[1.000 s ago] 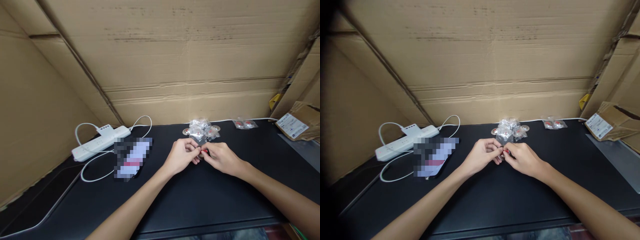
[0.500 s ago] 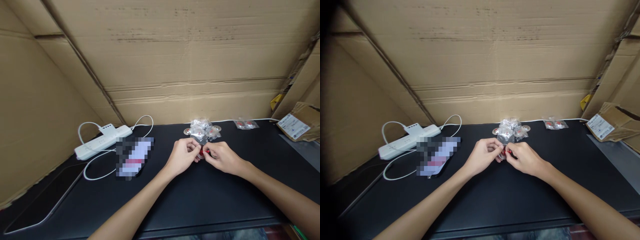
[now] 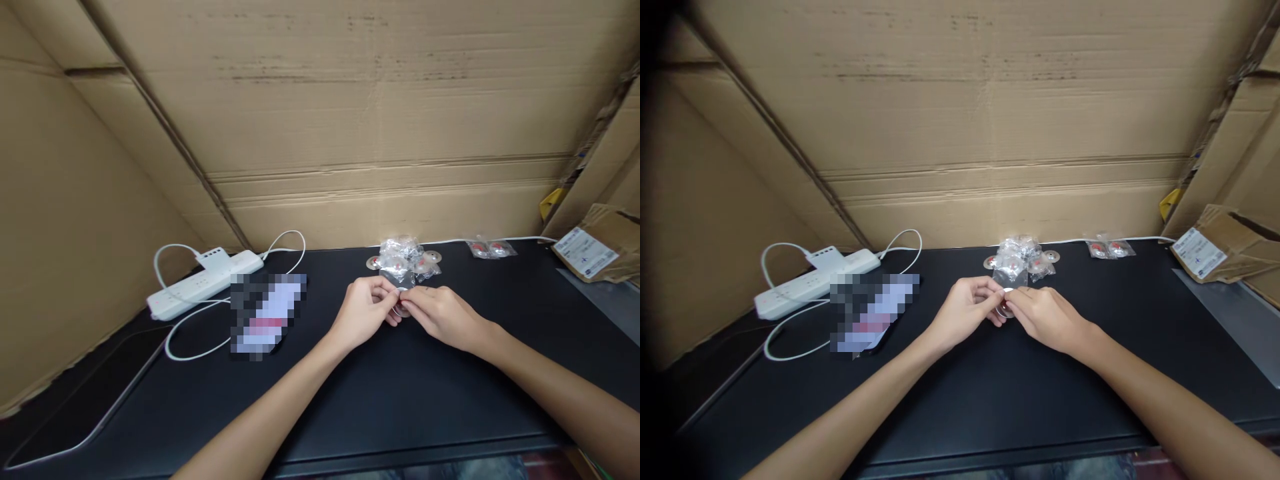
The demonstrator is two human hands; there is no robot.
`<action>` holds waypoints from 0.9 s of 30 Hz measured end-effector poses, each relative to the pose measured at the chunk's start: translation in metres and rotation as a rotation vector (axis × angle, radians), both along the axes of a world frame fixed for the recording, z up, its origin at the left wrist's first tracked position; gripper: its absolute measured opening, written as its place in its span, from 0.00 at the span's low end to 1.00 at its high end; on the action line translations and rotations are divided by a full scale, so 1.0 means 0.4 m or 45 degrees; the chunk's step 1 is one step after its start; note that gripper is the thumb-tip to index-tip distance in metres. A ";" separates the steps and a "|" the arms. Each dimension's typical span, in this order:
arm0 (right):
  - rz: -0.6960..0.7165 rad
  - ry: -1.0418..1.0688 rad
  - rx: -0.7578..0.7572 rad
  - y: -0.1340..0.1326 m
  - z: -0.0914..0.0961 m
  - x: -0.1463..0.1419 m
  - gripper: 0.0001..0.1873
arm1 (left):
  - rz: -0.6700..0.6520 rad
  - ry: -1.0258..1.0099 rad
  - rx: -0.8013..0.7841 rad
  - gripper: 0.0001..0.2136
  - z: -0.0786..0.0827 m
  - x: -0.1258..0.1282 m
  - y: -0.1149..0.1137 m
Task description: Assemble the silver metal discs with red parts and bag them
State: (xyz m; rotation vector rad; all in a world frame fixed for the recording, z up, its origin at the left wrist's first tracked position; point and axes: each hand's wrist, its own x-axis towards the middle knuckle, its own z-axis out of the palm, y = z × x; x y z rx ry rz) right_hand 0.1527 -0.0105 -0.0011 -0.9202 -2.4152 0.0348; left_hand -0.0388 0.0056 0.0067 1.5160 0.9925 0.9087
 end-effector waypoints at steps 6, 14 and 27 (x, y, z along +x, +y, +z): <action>-0.022 -0.229 0.094 -0.003 0.013 0.002 0.10 | 0.023 -0.040 -0.049 0.08 -0.005 0.003 0.000; -0.148 -0.261 0.145 -0.012 0.009 -0.006 0.10 | 0.040 -0.010 0.108 0.10 -0.002 0.015 -0.021; -0.182 -0.036 0.175 -0.010 0.014 -0.004 0.11 | 0.213 -0.066 0.102 0.10 0.006 0.011 -0.008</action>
